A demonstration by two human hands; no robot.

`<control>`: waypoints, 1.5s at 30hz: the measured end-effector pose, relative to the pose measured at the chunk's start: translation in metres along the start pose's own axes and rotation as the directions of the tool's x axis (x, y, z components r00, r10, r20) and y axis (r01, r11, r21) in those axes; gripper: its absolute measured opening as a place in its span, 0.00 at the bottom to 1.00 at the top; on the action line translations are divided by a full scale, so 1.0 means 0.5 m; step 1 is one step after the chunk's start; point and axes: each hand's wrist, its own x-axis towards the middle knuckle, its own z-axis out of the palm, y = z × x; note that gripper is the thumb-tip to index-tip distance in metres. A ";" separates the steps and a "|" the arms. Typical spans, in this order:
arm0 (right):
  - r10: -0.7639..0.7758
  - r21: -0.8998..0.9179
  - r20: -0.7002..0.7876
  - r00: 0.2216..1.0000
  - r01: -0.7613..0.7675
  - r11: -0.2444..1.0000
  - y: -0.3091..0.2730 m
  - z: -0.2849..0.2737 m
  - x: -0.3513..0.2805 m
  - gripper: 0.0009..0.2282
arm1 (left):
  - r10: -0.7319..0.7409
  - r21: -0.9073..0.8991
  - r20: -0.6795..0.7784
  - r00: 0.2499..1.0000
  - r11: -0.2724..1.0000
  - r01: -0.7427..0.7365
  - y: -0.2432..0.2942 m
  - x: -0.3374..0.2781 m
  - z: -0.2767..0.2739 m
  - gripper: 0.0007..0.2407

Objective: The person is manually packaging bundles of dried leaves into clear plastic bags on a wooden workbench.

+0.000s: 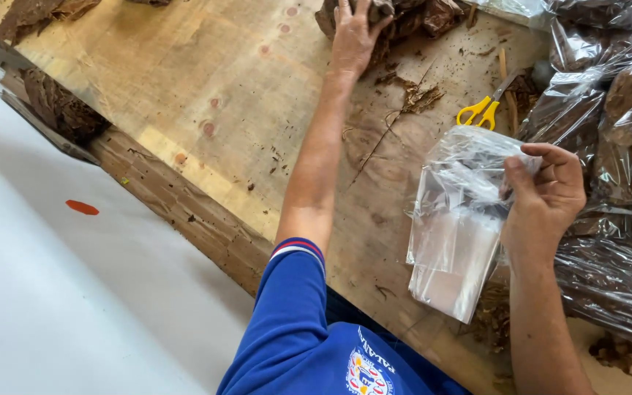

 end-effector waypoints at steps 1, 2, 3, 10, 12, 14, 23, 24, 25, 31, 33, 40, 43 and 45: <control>-0.028 0.007 -0.002 1.000 0.028 1.000 -0.002 -0.002 -0.002 0.08 | -0.036 -0.266 -0.002 0.999 0.963 0.034 -0.013 0.000 -0.012 0.32; -0.027 0.005 -0.001 1.000 0.027 1.000 -0.002 0.002 0.001 0.08 | -0.038 -0.267 -0.001 0.999 0.963 0.036 -0.011 -0.013 -0.059 0.32; -0.045 -0.010 0.001 0.999 0.045 0.999 -0.003 0.000 0.001 0.07 | -0.033 -0.478 0.034 0.999 0.877 0.045 -0.002 -0.028 -0.098 0.33; -0.116 0.012 0.027 0.993 0.115 0.993 -0.004 -0.022 0.010 0.05 | -0.404 -0.979 0.199 0.893 -0.036 0.202 0.077 -0.169 -0.356 0.35; -0.112 -0.041 0.016 0.994 0.113 0.993 -0.024 -0.015 0.005 0.06 | -0.357 -0.972 0.220 0.908 -0.158 0.174 0.096 -0.230 -0.401 0.36; -0.100 -0.101 0.006 0.995 0.100 0.990 -0.031 -0.011 0.001 0.06 | -0.316 -0.946 0.243 0.917 -0.285 0.153 0.123 -0.298 -0.444 0.36; -0.141 -0.082 0.080 0.987 0.148 0.986 -0.024 0.010 -0.015 0.08 | -0.009 -0.851 0.333 0.943 -0.434 0.296 0.157 -0.547 -0.440 0.36; -0.127 -0.073 0.095 0.987 0.134 0.988 -0.029 0.013 -0.018 0.08 | 0.110 -0.894 0.233 0.966 -0.367 0.258 0.168 -0.561 -0.436 0.30; -0.115 -0.062 0.116 0.987 0.123 0.990 -0.033 0.019 -0.019 0.09 | 0.230 -0.931 0.128 0.965 -0.306 0.197 0.179 -0.573 -0.433 0.24; -0.088 -0.060 0.225 0.970 0.104 0.993 -0.073 0.029 -0.034 0.11 | 0.308 -0.992 0.039 0.951 0.128 -0.001 0.212 -0.639 -0.411 0.21; -0.119 -0.041 0.270 0.956 0.135 0.990 -0.077 0.027 -0.032 0.12 | 0.409 -0.990 0.107 0.906 0.125 0.060 0.209 -0.639 -0.398 0.21; -0.189 -0.213 0.566 0.802 0.364 0.907 -0.079 0.002 -0.024 0.15 | 0.513 -0.908 0.272 0.814 0.417 0.041 0.223 -0.649 -0.411 0.23; -0.277 -0.276 0.665 0.694 0.573 0.772 -0.067 -0.008 -0.022 0.13 | 0.454 -0.896 0.276 0.847 0.440 0.056 0.218 -0.660 -0.396 0.21; -0.320 -0.323 0.692 0.646 0.675 0.664 -0.106 0.005 -0.039 0.13 | 0.443 -0.904 0.271 0.854 0.422 0.068 0.230 -0.666 -0.399 0.20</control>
